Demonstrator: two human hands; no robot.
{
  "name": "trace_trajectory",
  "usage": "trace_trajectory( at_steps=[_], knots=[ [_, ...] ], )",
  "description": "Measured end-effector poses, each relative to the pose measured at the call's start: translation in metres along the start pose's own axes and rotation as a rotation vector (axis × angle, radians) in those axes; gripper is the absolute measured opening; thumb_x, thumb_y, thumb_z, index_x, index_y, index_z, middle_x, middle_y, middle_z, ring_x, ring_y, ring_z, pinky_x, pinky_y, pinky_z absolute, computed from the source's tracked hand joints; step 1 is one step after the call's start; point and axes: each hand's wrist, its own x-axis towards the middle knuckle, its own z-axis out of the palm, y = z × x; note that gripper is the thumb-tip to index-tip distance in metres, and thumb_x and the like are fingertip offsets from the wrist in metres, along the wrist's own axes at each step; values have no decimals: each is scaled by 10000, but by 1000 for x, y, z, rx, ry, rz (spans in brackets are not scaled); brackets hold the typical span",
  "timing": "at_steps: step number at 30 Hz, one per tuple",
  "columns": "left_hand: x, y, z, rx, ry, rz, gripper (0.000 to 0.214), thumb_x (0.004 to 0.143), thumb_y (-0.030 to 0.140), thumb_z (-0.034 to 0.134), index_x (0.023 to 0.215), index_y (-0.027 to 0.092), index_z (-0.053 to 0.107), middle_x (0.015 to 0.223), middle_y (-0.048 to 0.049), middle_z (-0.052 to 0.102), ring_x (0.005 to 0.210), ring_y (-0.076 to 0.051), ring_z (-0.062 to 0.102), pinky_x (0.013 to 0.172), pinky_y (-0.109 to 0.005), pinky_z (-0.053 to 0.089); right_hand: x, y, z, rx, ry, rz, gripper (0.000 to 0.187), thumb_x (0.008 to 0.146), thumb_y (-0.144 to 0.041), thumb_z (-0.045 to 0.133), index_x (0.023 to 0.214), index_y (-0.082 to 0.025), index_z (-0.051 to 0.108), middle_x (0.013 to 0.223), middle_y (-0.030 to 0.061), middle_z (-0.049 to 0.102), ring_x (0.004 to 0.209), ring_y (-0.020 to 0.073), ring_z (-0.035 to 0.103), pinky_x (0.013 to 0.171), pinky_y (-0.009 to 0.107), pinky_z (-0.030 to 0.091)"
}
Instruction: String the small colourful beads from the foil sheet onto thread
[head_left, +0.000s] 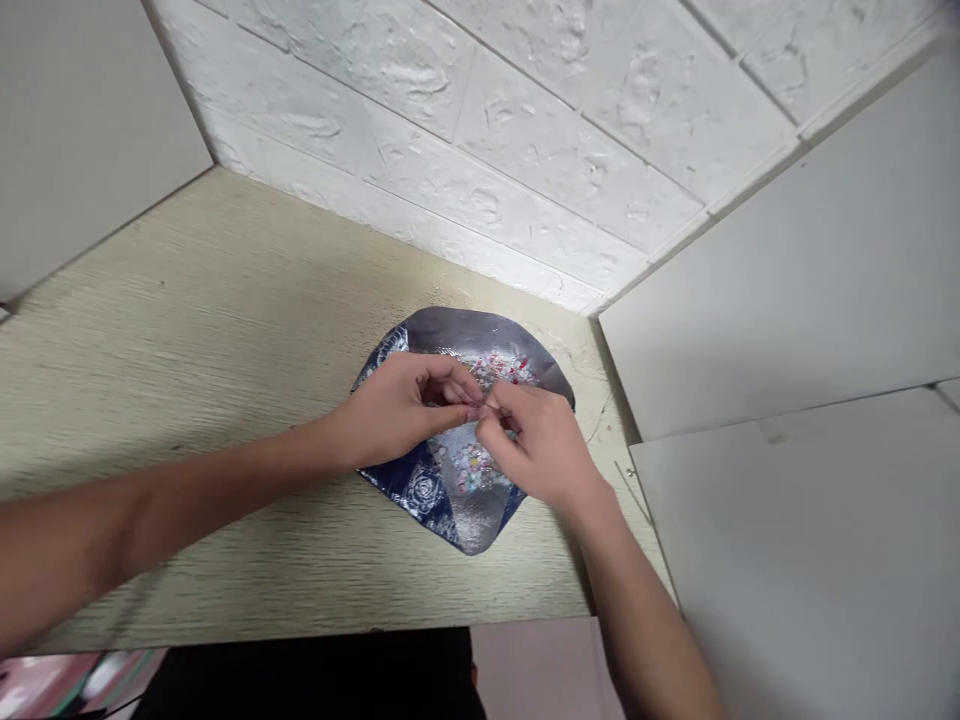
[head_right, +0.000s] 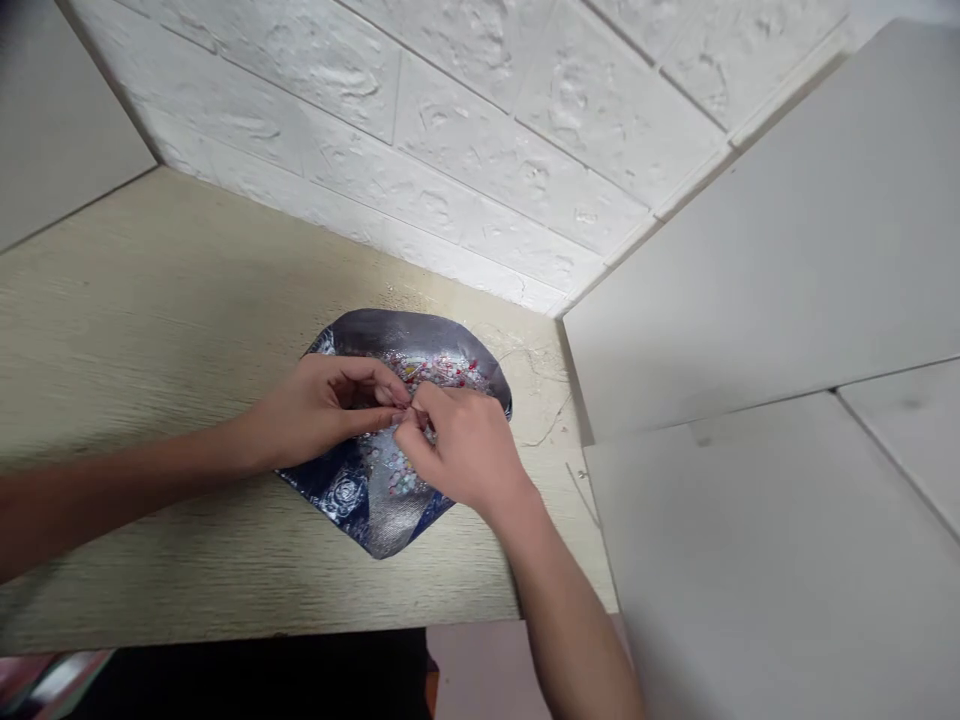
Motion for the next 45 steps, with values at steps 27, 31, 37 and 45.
trace_trajectory(
  at_steps=[27,31,37,45],
  knots=[
    [-1,-3,-10,-48,29,76,165,793,141,704,893,259,762,901,-10,740,816,-101,662,778,-190,533,4,7,-1,59,401,-249,174,779,-174,434,608,-188,460,511,-49,432,493,84,304,538,242,323],
    [-2,-1,-8,-96,57,50,167,775,127,722,871,259,756,851,10,752,764,-79,678,744,-152,541,4,5,-1,61,411,-275,175,772,-164,443,599,-186,458,504,-54,419,489,82,301,531,241,315],
    [-2,-2,-9,-97,75,57,173,733,116,755,846,246,743,809,10,731,764,-85,659,722,-163,533,3,6,0,55,398,-271,167,769,-171,452,603,-186,465,513,-52,420,500,86,304,535,243,316],
    [0,-3,-11,-69,52,109,155,703,108,769,799,228,748,809,-16,685,776,-117,619,699,-219,520,3,5,-1,28,376,-287,181,779,-185,429,603,-191,472,501,-51,419,488,90,306,531,241,317]
  ],
)
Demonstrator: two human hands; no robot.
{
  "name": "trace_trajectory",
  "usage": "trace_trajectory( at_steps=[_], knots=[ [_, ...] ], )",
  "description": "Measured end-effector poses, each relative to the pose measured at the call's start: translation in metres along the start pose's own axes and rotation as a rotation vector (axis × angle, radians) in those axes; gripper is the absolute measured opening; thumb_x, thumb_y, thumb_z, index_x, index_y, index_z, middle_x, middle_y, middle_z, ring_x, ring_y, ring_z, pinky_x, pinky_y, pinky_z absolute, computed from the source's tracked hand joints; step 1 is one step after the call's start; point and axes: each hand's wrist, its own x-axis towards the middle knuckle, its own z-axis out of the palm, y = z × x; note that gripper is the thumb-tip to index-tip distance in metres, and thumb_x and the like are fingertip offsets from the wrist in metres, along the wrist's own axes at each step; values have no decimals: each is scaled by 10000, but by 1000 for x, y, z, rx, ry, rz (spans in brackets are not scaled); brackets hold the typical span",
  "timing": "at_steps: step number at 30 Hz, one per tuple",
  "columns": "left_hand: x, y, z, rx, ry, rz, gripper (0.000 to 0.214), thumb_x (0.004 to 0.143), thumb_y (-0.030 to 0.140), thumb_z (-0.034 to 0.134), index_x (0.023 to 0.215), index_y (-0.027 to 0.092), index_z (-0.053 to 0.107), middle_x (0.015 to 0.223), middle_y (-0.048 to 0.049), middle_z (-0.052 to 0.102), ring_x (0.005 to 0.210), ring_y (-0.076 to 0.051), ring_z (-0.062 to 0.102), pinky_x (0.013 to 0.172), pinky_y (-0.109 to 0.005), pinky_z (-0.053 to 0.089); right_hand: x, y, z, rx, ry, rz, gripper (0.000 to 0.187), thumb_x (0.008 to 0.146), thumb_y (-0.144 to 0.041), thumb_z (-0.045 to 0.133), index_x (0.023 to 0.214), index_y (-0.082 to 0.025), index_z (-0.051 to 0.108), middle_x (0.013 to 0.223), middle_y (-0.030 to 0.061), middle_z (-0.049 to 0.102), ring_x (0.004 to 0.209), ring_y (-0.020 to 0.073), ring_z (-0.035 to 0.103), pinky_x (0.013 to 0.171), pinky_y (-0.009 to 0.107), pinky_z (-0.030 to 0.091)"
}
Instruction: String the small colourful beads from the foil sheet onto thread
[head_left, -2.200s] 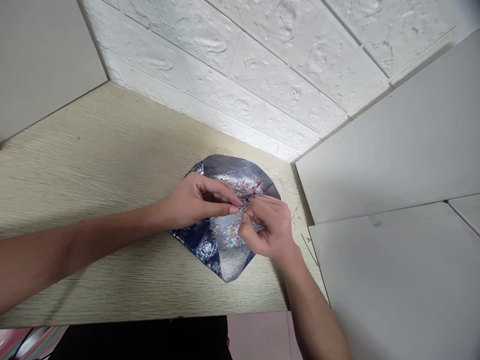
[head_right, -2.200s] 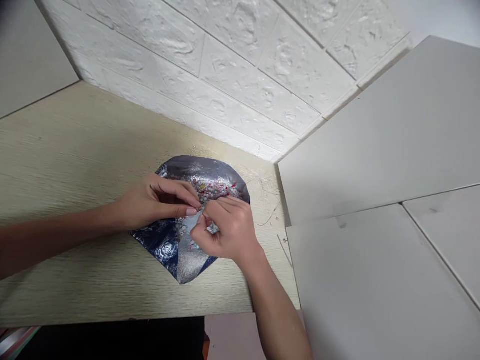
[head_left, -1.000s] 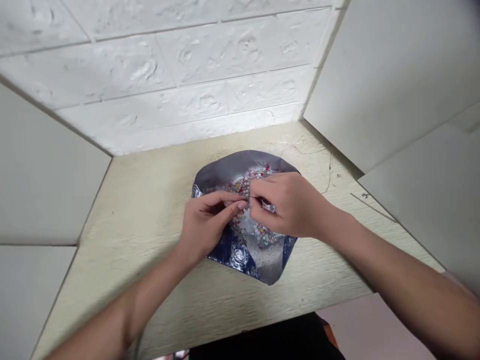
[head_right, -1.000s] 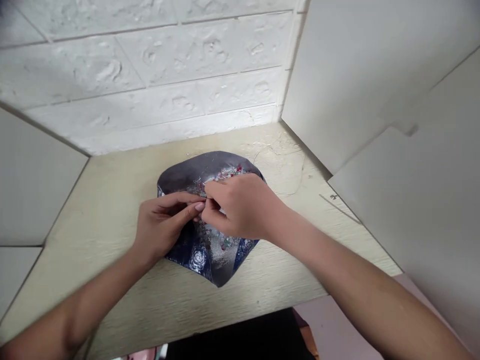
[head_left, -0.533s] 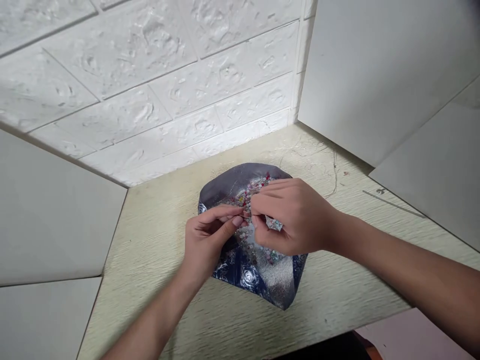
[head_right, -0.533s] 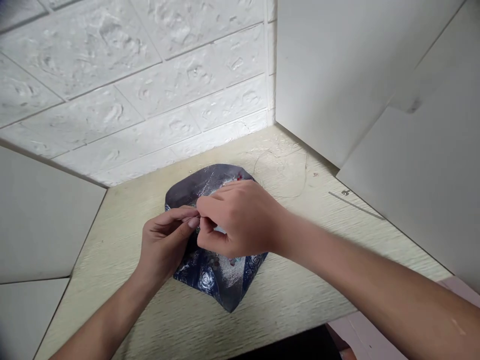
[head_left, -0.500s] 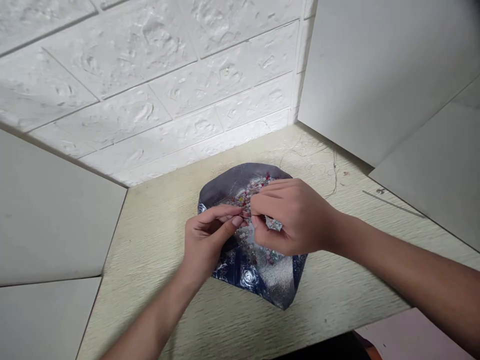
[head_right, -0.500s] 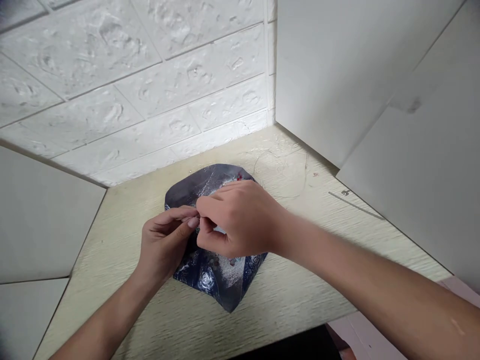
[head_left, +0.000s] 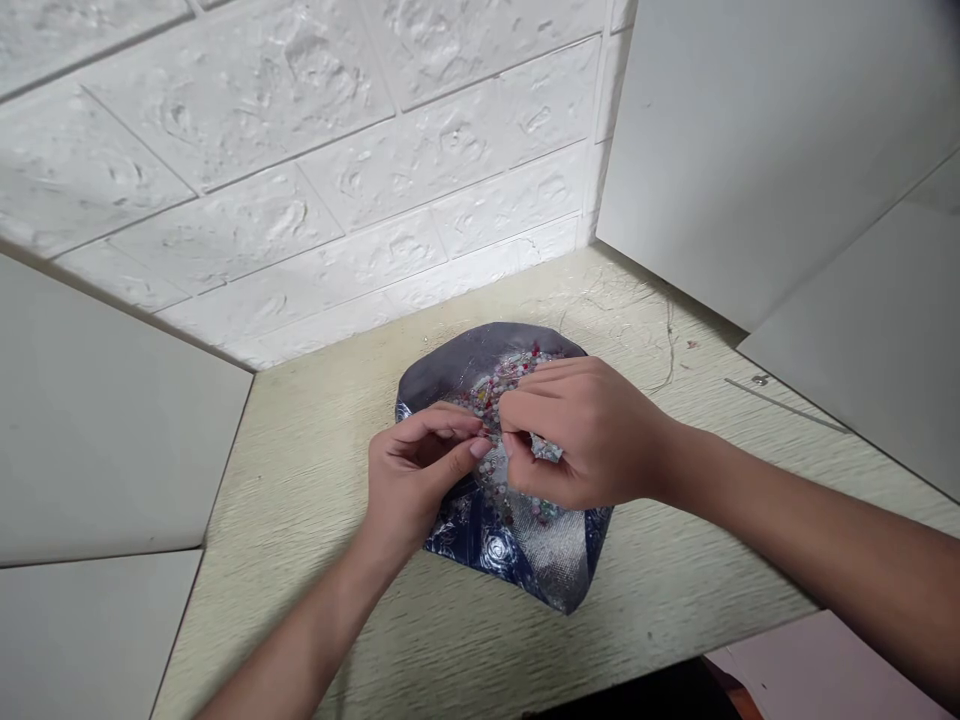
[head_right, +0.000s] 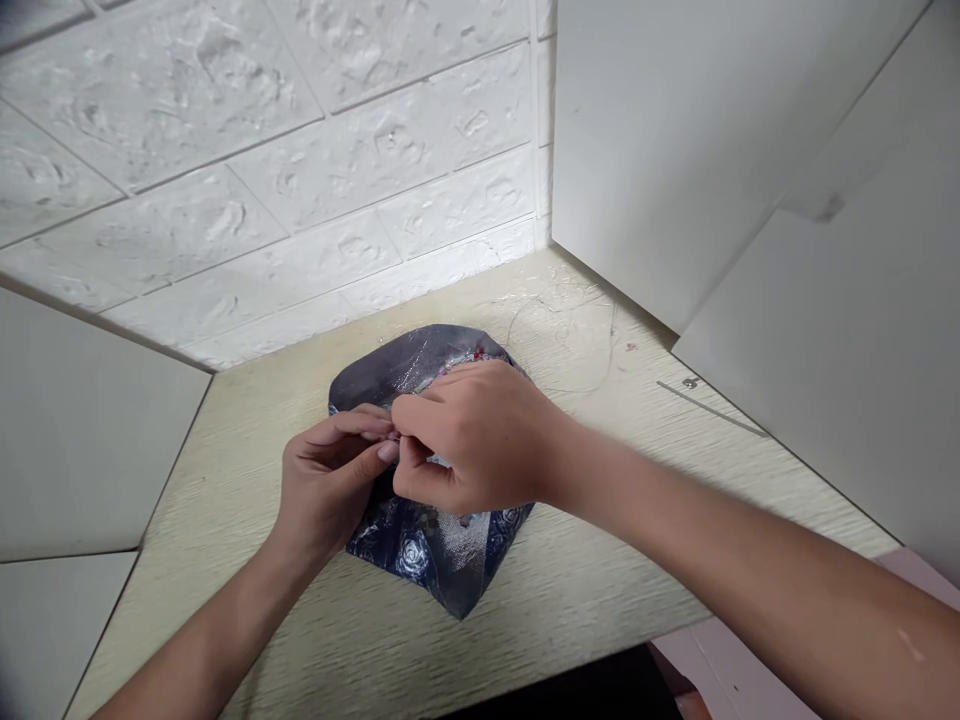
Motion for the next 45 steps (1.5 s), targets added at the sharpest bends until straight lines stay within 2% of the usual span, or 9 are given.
trace_trajectory(
  at_steps=[5,11,21,26,35,41,45],
  knots=[
    [0,1,0,12,-9,7,175,690,103,776,801,237,759,814,-22,692,781,-122,621,707,-232,522,0,0,0,2,-8,5,178,775,-186,427,602,-194,469,502,-49,422,485,91,311,530,242,316],
    [-1,3,1,28,7,-14,86,682,171,796,742,205,745,775,-46,721,761,-159,656,712,-272,544,0,-2,-1,-1,11,2,177,764,-179,430,590,-193,458,496,-52,397,483,88,291,518,242,299],
    [-1,4,1,25,-60,63,145,677,92,787,749,205,733,748,-22,704,709,-123,641,665,-224,534,-2,-4,-2,14,6,-33,182,737,-194,439,556,-203,435,476,-60,330,475,92,234,491,251,282],
    [0,7,5,74,-40,73,153,627,111,822,718,190,728,735,-34,699,690,-136,643,639,-238,544,-3,-4,-1,11,-8,-26,196,746,-215,442,550,-208,426,479,-57,326,477,95,223,485,259,271],
    [-1,9,7,122,-45,113,117,652,160,815,702,184,711,703,-35,690,664,-140,645,615,-251,547,-3,-4,-2,18,6,-35,203,745,-213,430,543,-208,417,468,-58,325,473,94,216,478,257,266],
    [-3,11,8,301,-96,264,124,669,150,808,753,196,730,810,-43,694,742,-152,645,694,-284,546,-3,-4,-3,33,-53,-22,203,715,-212,424,512,-202,418,442,-58,304,451,86,200,468,254,265],
    [-5,10,5,470,-47,428,140,700,142,784,805,221,734,920,-49,682,858,-179,632,787,-340,541,-3,-4,-5,53,-65,-20,187,698,-198,426,512,-202,417,441,-60,305,448,85,200,460,248,258]
  ],
)
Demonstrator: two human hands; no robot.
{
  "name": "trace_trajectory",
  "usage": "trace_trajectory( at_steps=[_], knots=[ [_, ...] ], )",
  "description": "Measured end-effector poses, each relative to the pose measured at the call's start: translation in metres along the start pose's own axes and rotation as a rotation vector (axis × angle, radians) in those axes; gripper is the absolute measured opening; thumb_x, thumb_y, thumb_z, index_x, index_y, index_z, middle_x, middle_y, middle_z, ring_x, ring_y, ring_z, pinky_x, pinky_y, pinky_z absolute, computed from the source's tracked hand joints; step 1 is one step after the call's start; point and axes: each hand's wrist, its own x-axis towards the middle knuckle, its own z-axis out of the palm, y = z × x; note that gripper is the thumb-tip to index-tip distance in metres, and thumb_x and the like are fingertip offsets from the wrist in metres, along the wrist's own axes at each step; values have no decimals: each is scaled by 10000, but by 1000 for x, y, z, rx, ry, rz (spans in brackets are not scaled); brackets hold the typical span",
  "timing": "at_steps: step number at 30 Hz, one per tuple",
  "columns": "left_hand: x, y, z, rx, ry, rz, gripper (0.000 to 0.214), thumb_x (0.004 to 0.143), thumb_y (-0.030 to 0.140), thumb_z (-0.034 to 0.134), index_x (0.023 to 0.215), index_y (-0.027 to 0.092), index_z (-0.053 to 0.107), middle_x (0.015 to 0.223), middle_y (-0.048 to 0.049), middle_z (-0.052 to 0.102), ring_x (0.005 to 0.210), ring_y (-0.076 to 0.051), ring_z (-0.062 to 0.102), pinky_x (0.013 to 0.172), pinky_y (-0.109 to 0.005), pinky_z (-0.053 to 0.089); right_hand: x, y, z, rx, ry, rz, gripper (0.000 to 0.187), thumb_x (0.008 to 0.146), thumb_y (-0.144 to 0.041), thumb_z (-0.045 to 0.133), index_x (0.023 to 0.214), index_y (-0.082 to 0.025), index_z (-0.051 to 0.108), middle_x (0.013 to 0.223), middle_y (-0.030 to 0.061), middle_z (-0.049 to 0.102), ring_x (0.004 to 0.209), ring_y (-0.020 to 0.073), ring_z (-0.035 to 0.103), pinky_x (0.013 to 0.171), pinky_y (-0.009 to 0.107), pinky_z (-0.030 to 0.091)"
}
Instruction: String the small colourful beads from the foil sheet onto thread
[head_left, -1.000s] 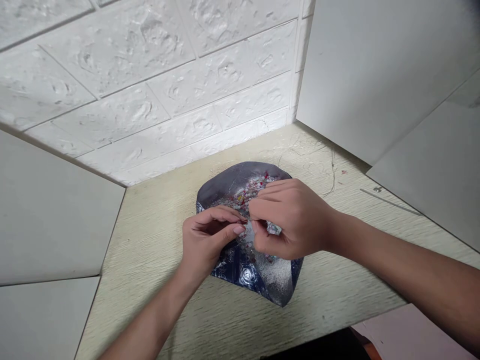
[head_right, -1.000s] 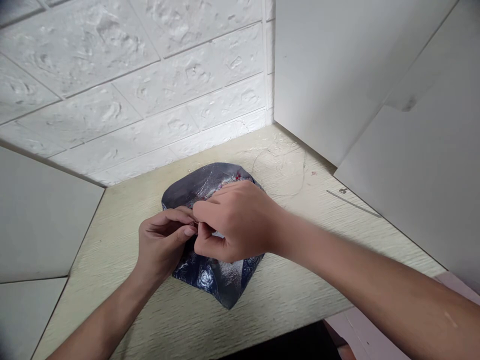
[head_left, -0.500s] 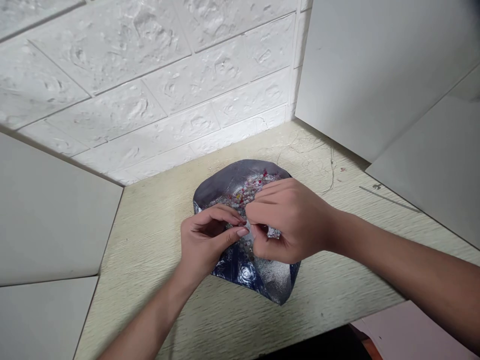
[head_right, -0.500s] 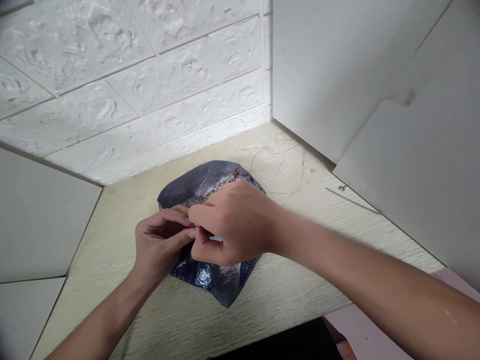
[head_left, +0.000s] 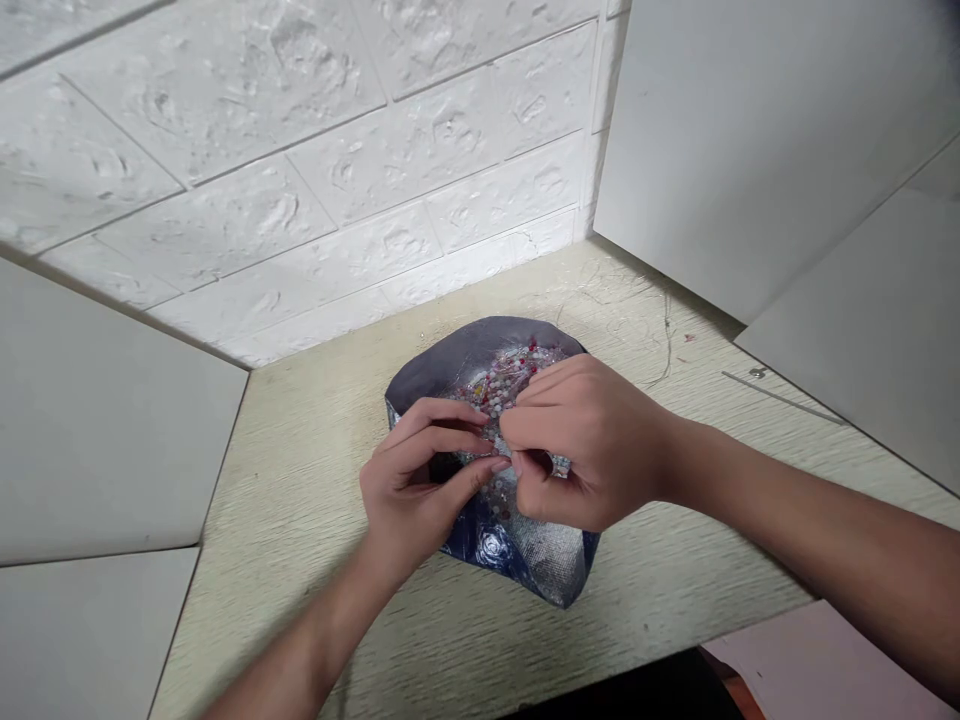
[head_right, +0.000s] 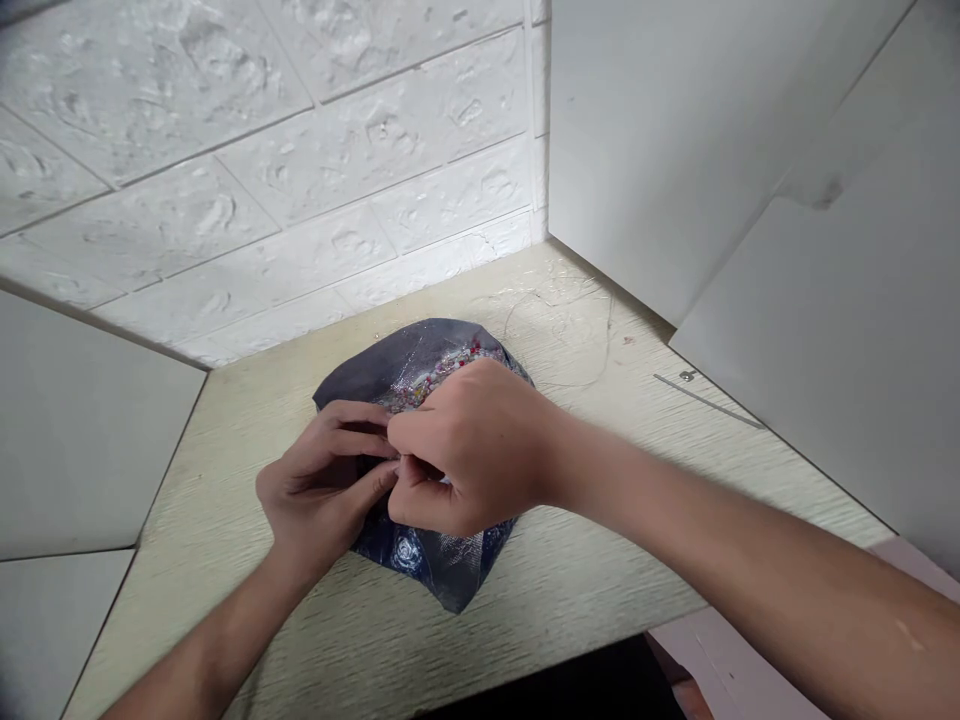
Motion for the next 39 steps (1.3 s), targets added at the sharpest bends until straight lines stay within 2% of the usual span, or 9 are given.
trace_trajectory(
  at_steps=[5,9,22,39],
  knots=[
    [-2,-1,-1,132,54,97,153,709,149,778,829,232,735,1016,-52,647,899,-176,612,761,-322,538,0,1,-1,-25,21,5,184,715,-196,428,532,-205,431,448,-59,324,449,88,217,463,249,264],
    [-3,-1,-1,150,66,124,166,708,154,782,843,232,726,1071,-46,620,837,-149,604,730,-312,539,0,1,0,-29,29,9,180,717,-194,428,537,-206,428,457,-58,336,453,89,224,468,251,271],
    [-3,1,0,114,52,139,179,699,106,780,834,202,715,1101,-47,590,792,-123,590,715,-308,534,0,1,0,-13,27,-2,182,726,-192,429,544,-205,428,470,-55,334,465,93,221,472,255,272],
    [-2,-1,0,149,39,188,142,732,126,760,842,192,697,1093,-51,595,800,-121,588,691,-299,547,0,2,3,-33,-8,11,191,737,-207,426,547,-199,439,466,-53,335,459,89,224,472,253,273]
  ],
)
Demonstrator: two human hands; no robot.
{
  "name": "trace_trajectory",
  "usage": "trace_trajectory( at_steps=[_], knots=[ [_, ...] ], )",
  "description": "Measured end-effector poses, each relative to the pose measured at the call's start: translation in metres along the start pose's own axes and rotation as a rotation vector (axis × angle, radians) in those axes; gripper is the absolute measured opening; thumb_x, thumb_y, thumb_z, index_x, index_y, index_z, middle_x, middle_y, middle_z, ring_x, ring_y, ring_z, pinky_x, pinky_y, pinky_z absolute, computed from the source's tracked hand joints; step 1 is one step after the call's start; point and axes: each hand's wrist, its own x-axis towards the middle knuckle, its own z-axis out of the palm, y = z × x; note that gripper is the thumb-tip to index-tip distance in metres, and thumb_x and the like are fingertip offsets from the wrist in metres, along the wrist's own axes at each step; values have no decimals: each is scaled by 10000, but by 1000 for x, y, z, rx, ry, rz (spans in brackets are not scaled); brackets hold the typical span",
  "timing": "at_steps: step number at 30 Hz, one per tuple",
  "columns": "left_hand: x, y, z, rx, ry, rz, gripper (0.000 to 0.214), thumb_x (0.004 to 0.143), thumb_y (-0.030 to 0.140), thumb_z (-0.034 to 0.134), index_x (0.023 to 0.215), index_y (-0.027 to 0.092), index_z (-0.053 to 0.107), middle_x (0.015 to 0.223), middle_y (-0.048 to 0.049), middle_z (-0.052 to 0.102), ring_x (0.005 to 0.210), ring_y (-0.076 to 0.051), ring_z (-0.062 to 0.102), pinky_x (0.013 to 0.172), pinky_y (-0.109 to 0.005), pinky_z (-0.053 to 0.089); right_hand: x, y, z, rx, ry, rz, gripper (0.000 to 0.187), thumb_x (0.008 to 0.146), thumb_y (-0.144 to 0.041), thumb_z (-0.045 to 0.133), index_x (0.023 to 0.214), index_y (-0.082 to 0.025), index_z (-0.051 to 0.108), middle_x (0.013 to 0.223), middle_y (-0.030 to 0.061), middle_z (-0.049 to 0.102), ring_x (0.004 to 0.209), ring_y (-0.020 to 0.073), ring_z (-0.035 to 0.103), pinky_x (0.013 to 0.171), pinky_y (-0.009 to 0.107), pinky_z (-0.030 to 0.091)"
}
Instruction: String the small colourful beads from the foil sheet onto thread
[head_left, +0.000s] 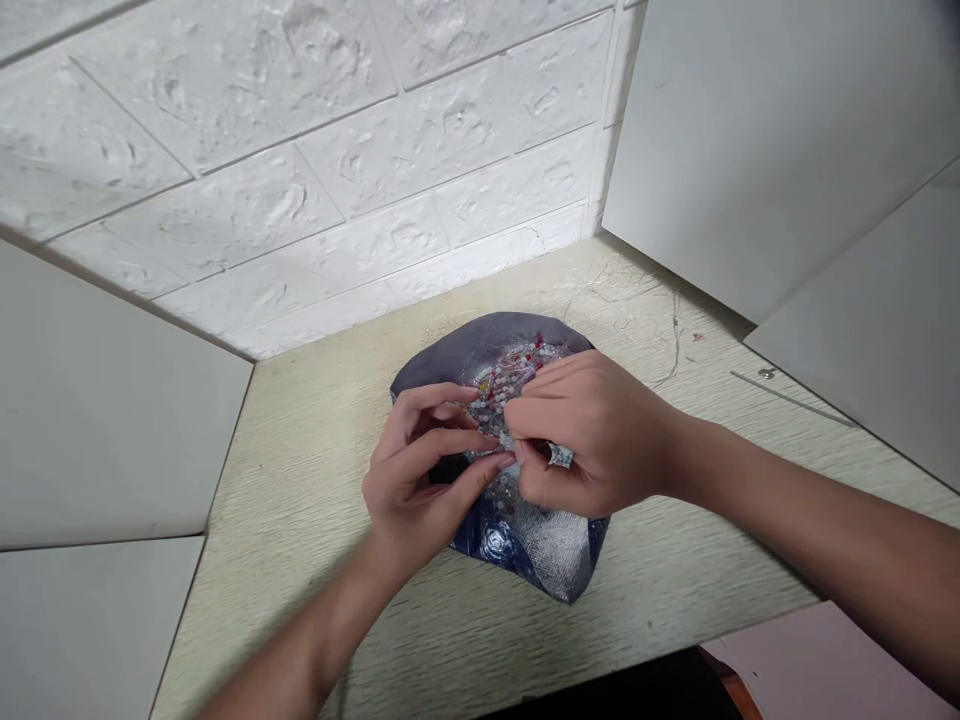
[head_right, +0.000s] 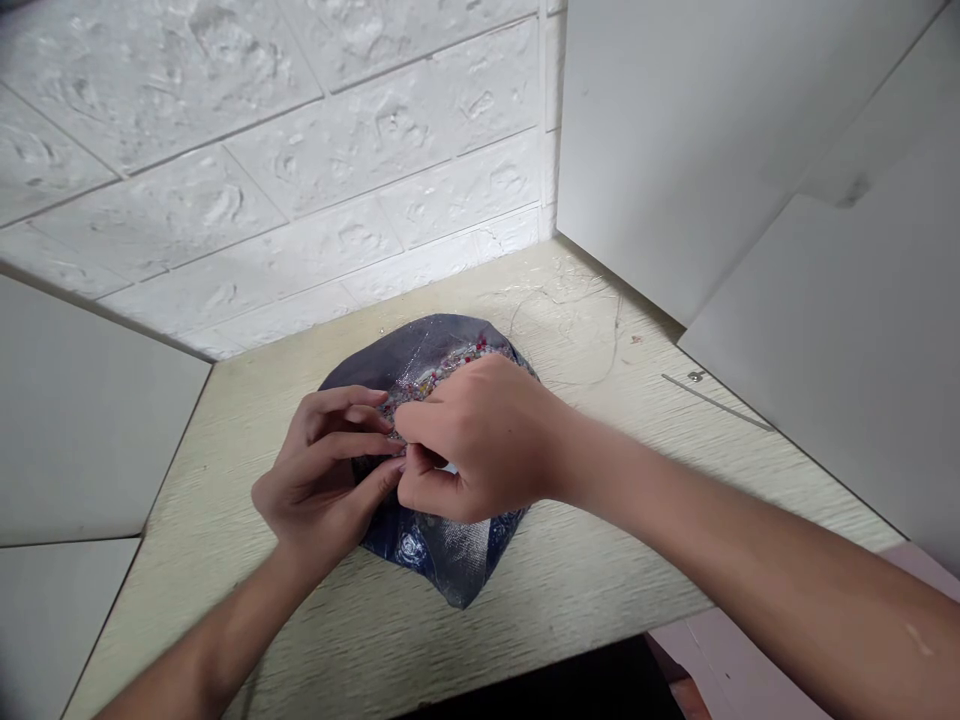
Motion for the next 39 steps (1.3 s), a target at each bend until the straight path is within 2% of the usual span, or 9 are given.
trace_trajectory(
  at_steps=[16,39],
  knots=[
    [0,0,0,-10,1,-1,151,724,123,768,840,188,698,1095,-52,594,780,-112,590,687,-296,542,0,0,-1,31,12,-15,180,713,-191,440,539,-206,396,470,-57,317,466,90,207,464,258,258],
    [0,0,0,-2,6,-8,143,726,141,769,838,195,699,1081,-50,596,788,-120,583,691,-305,538,-1,2,-2,27,2,-16,171,734,-184,426,565,-202,447,475,-56,343,459,87,223,476,250,264]
  ],
)
